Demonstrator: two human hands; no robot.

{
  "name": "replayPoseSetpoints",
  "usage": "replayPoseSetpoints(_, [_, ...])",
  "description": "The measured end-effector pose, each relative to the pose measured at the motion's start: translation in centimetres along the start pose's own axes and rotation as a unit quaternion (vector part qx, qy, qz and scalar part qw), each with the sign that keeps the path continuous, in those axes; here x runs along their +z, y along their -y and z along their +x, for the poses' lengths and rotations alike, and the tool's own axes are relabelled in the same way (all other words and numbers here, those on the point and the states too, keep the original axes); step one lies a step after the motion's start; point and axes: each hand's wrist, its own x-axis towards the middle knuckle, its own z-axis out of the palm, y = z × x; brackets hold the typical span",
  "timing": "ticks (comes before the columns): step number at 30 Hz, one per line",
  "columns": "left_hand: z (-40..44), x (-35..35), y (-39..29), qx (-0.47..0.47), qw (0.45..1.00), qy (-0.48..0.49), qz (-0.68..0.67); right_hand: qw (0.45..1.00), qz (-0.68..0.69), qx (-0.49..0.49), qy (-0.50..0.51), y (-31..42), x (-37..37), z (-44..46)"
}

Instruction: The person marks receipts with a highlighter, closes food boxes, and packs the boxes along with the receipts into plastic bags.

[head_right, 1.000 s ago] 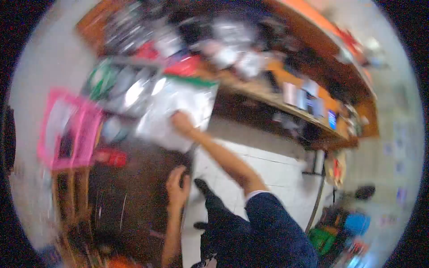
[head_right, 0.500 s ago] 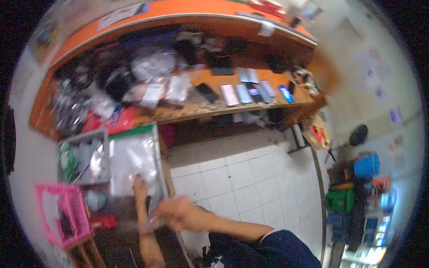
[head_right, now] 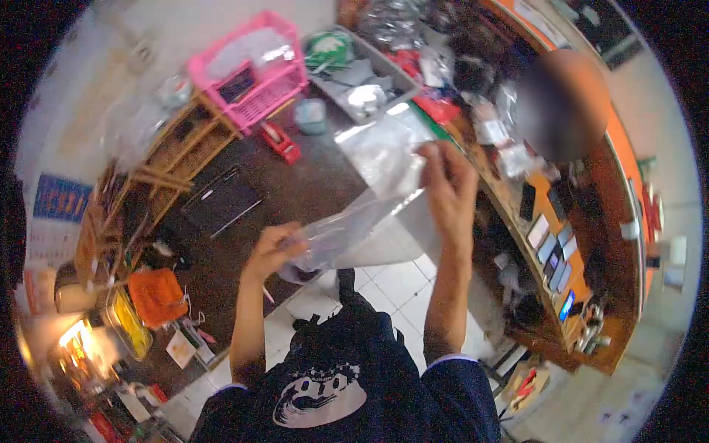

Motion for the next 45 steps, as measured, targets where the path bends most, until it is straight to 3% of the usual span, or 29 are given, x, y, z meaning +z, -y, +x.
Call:
replayPoseSetpoints(2, [-3.0, -1.9, 2.3, 0.0, 0.997, -0.063, -0.055, 1.0, -0.008, -0.007, -0.009, -0.6, 0.7, -0.5])
replayPoseSetpoints(3, [-3.9, -1.9, 4.9, 0.101, 0.913, -0.23, -0.322, 0.997, 0.064, 0.024, -0.02, -2.0, 1.2, -1.1])
replayPoseSetpoints(4, [-4.7, -2.0, 6.4, 0.198, 0.723, -0.366, -0.551, 0.989, 0.134, 0.057, -0.032, -3.3, 2.0, -1.5])
replayPoseSetpoints(5, [-5.3, -1.4, 6.4, 0.203, 0.718, -0.376, -0.55, 0.989, 0.135, 0.056, -0.021, -4.4, 2.9, -2.2])
replayPoseSetpoints(8, [-4.1, 3.0, 4.9, 0.169, 0.625, -0.082, -0.758, 0.98, 0.192, 0.044, -0.028, -7.9, 5.4, -3.9])
replayPoseSetpoints(10, [-4.1, 4.6, 5.0, 0.092, 0.727, -0.071, -0.677, 0.979, 0.196, 0.062, -0.012, -10.2, 5.4, -5.0])
replayPoseSetpoints(11, [-4.0, 5.1, 6.2, 0.058, 0.811, -0.078, -0.578, 0.977, 0.198, 0.082, -0.003, -11.6, 5.0, -5.4])
replayPoseSetpoints(12, [-3.9, 5.5, 7.7, 0.06, 0.808, -0.083, -0.58, 0.986, 0.148, 0.079, -0.015, -13.7, 4.5, -5.4])
replayPoseSetpoints(13, [-4.0, 5.9, 9.3, 0.018, 0.874, -0.141, -0.465, 0.986, 0.148, 0.08, -0.005, -16.3, 3.7, -5.3])
replayPoseSetpoints(14, [-4.6, 6.1, 10.2, -0.027, 0.917, -0.203, -0.342, 0.999, -0.003, 0.014, -0.033, -18.9, 3.0, -5.3])
replayPoseSetpoints(15, [-5.2, 6.4, 10.2, -0.028, 0.911, -0.226, -0.343, 0.986, -0.147, -0.057, -0.054, -20.4, 3.3, -5.7])
replayPoseSetpoints(17, [-5.9, 7.5, 9.7, -0.054, 0.91, -0.31, -0.269, 0.86, -0.467, -0.206, -0.028, -17.7, 3.8, -8.1])
replayPoseSetpoints(18, [-6.0, 8.3, 10.0, -0.089, 0.902, -0.335, -0.258, 0.888, -0.439, -0.14, 0.002, -13.6, 6.3, -10.5])
replayPoseSetpoints(19, [-6.0, 9.2, 10.1, -0.125, 0.892, -0.357, -0.247, 0.94, -0.314, -0.119, 0.058, -15.9, 7.8, -12.2])
replayPoseSetpoints(21, [-6.4, 10.8, 12.3, -0.087, 0.924, -0.346, -0.14, 0.948, -0.149, -0.077, 0.269, -13.1, 12.4, -17.6])
replayPoseSetpoints(22, [-7.2, 11.1, 12.3, -0.093, 0.917, -0.363, -0.138, 0.945, -0.139, -0.08, 0.285, -13.1, 14.0, -19.3])
replayPoseSetpoints(24, [-9.2, 12.0, 12.2, -0.035, 0.792, -0.335, -0.51, 0.949, -0.074, 0.048, 0.303, -13.7, 15.9, -22.2])
replayPoseSetpoints(27, [-14.0, 11.4, 13.4, -0.042, 0.734, -0.318, -0.599, 0.93, -0.092, 0.069, 0.348, -14.4, 17.6, -24.6])
replayPoseSetpoints(29, [-15.0, 12.7, 16.6, -0.047, 0.728, -0.372, -0.573, 0.931, -0.018, -0.001, 0.364, -15.8, 18.4, -25.1])
replayPoseSetpoints(30, [-16.4, 12.4, 16.5, -0.049, 0.833, -0.372, -0.406, 0.94, -0.079, -0.063, 0.325, -16.1, 18.5, -25.1])
replayPoseSetpoints(33, [-17.9, 12.8, 16.6, -0.035, 0.804, -0.42, -0.42, 0.916, -0.163, -0.189, 0.315, -18.9, 19.7, -25.3])
replayPoseSetpoints(34, [-19.0, 12.2, 16.3, -0.038, 0.842, -0.442, -0.308, 0.912, -0.15, -0.195, 0.329, -17.8, 20.8, -26.7])
replayPoseSetpoints(35, [-19.9, 11.4, 16.1, -0.044, 0.868, -0.456, -0.191, 0.918, -0.125, -0.145, 0.347, -16.7, 21.8, -27.8])
replayPoseSetpoints(37, [-19.4, 11.9, 19.2, -0.022, 0.822, -0.522, -0.227, 0.919, -0.1, -0.094, 0.371, -14.8, 22.7, -30.4])
replayPoseSetpoints(39, [-21.2, 10.3, 20.1, 0.007, 0.776, -0.574, -0.261, 0.883, 0.176, 0.163, 0.404, -13.8, 23.6, -32.3])
replayPoseSetpoints(41, [-25.4, 7.8, 18.9, -0.107, 0.753, -0.648, 0.026, 0.79, 0.363, 0.271, 0.414, -14.6, 22.5, -31.1])
replayPoseSetpoints(42, [-25.5, 7.5, 23.4, -0.03, 0.74, -0.663, -0.109, 0.782, 0.377, 0.326, 0.374, -11.9, 22.3, -31.7])
replayPoseSetpoints(44, [-26.9, 6.4, 19.9, 0.001, 0.6, -0.666, -0.444, 0.78, 0.381, 0.378, 0.322, -10.2, 22.2, -32.1])
replayPoseSetpoints(45, [-28.1, 6.3, 20.4, 0.052, 0.613, -0.628, -0.477, 0.739, 0.423, 0.435, 0.293, -11.0, 21.5, -31.6])
